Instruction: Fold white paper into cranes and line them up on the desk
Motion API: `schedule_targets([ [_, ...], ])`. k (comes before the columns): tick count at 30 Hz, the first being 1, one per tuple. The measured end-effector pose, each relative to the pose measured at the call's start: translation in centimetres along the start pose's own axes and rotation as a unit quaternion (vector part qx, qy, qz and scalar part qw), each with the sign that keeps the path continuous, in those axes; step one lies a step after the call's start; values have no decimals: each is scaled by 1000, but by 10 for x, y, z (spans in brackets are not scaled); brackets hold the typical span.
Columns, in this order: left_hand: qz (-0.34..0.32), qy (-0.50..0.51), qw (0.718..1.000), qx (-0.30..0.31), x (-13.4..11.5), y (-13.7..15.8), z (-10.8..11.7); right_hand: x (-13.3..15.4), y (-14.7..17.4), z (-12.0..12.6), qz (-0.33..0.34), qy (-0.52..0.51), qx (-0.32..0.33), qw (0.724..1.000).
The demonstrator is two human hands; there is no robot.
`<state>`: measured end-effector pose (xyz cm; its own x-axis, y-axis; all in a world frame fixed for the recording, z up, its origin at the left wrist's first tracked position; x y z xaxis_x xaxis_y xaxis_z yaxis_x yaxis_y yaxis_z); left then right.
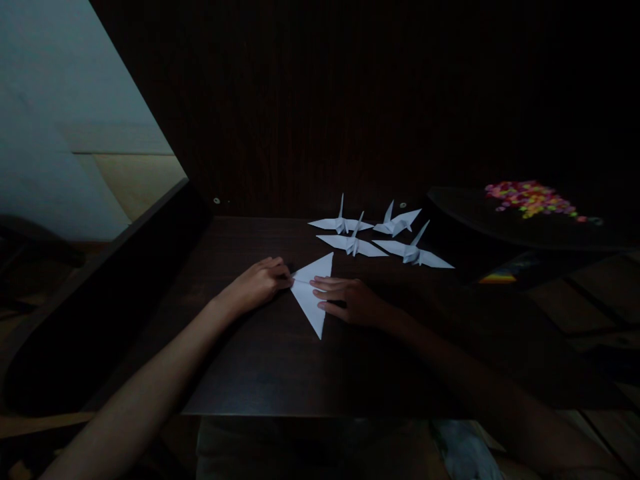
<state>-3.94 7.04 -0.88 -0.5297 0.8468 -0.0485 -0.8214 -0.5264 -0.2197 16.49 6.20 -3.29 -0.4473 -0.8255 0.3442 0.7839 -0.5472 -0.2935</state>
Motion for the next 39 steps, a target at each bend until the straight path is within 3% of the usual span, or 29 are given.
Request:
schedule_targets([
  [12,-14,-40,999,29,-8,-3,2,2,0,3,-6,-28,-4,1000],
  [18,19,37,999,24,-7,-3,6,0,2,2,-2,-48,-9,999],
  [23,19,106,994,1,-30,-7,4,0,3,3,-4,-54,6,998],
  [28,101,78,991,35,-47,-14,-12,1,3,4,-3,-56,3,998],
  [39,122,104,986,55,-45,-14,-18,1,5,5,23,-62,-17,998],
])
Point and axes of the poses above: each hand's wrist, its own y-axis away from the middle knuckle, its own z-axis out of the back of the hand, x = y × z, the point moved 4 cm from there along -y, towards the middle knuckle, and after that the axes turned 7 degrees about y, right-handed, at the moved point
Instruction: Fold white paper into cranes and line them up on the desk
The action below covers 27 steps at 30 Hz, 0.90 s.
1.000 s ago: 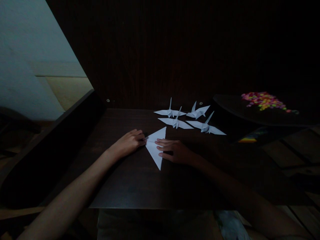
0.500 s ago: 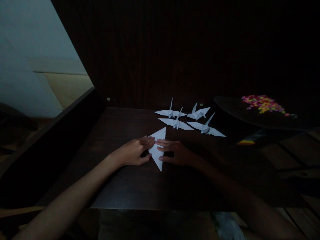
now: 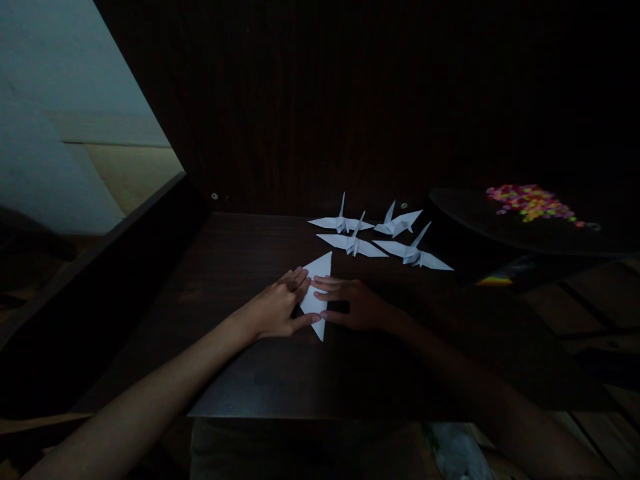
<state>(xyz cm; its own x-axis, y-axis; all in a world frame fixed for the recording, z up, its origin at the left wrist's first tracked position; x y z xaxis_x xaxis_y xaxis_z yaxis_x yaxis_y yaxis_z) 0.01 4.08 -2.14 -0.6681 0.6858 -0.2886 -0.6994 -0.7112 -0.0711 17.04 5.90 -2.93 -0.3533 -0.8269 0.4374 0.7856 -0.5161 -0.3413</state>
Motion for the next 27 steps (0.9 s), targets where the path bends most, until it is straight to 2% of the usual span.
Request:
schedule_targets([
  [15,39,37,998,-18,2,-2,2,0,-6,-2,-41,15,16,999],
  [20,38,28,999,-25,-1,-3,1,-1,-7,-4,-43,26,-6,999],
  [27,59,-18,998,-31,-7,-3,-13,1,-10,-8,-64,55,-38,996],
])
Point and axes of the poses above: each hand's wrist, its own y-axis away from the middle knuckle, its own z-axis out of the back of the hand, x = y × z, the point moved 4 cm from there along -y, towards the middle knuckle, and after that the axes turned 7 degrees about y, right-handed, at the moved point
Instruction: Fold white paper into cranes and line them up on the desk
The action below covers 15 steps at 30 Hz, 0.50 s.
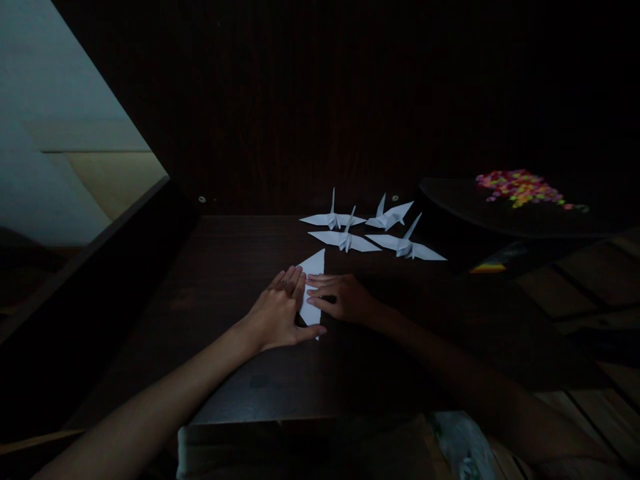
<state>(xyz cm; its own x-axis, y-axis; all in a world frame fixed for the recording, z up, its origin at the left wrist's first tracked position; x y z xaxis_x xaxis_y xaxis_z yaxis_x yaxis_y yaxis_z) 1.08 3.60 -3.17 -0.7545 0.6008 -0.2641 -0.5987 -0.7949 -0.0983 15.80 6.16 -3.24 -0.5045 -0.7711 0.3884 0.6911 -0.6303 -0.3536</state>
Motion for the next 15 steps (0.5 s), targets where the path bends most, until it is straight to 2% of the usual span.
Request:
schedule_targets([
  [4,21,-6,1000,-7,-4,1,-3,1,-2,-2,-7,2,-6,1000],
  [9,48,-15,998,30,-6,3,-2,-2,-5,0,-18,-9,0,1000],
  [15,44,-34,998,34,-10,4,1,-2,-4,1,-32,23,-17,999],
])
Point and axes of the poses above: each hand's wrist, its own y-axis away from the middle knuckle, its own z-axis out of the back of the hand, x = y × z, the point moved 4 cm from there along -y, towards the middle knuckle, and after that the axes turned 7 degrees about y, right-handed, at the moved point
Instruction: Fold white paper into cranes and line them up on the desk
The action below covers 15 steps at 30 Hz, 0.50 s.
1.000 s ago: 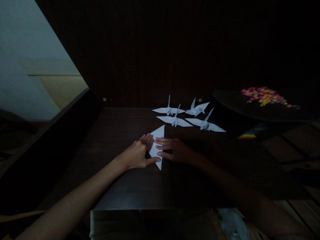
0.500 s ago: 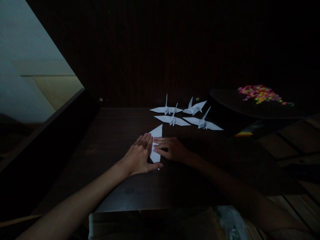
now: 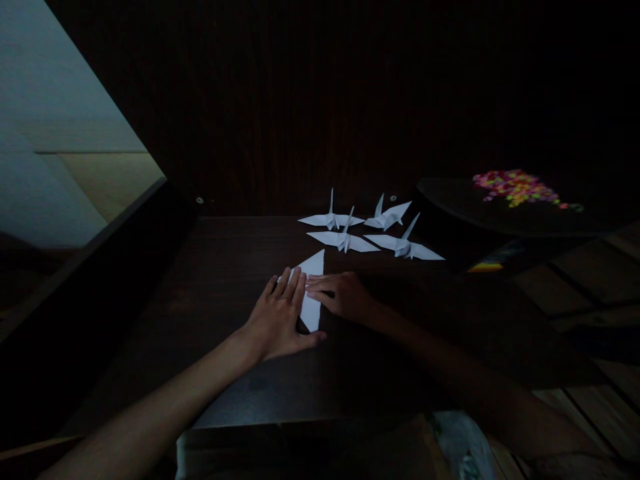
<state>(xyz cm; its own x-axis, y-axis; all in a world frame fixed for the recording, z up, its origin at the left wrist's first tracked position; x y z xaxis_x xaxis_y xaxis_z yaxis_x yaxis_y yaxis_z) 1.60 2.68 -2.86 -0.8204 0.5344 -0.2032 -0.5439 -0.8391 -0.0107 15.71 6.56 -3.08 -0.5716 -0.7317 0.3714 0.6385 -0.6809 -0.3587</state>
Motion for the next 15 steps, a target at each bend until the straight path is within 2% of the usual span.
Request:
schedule_targets([
  [5,-36,1,999,21,7,3,9,0,5,-1,-11,77,13,997],
  [9,-88,24,995,44,25,3,21,-2,8,1,7,68,19,998],
  [15,-144,38,989,-7,47,-5,26,-1,7,6,7,50,36,998],
])
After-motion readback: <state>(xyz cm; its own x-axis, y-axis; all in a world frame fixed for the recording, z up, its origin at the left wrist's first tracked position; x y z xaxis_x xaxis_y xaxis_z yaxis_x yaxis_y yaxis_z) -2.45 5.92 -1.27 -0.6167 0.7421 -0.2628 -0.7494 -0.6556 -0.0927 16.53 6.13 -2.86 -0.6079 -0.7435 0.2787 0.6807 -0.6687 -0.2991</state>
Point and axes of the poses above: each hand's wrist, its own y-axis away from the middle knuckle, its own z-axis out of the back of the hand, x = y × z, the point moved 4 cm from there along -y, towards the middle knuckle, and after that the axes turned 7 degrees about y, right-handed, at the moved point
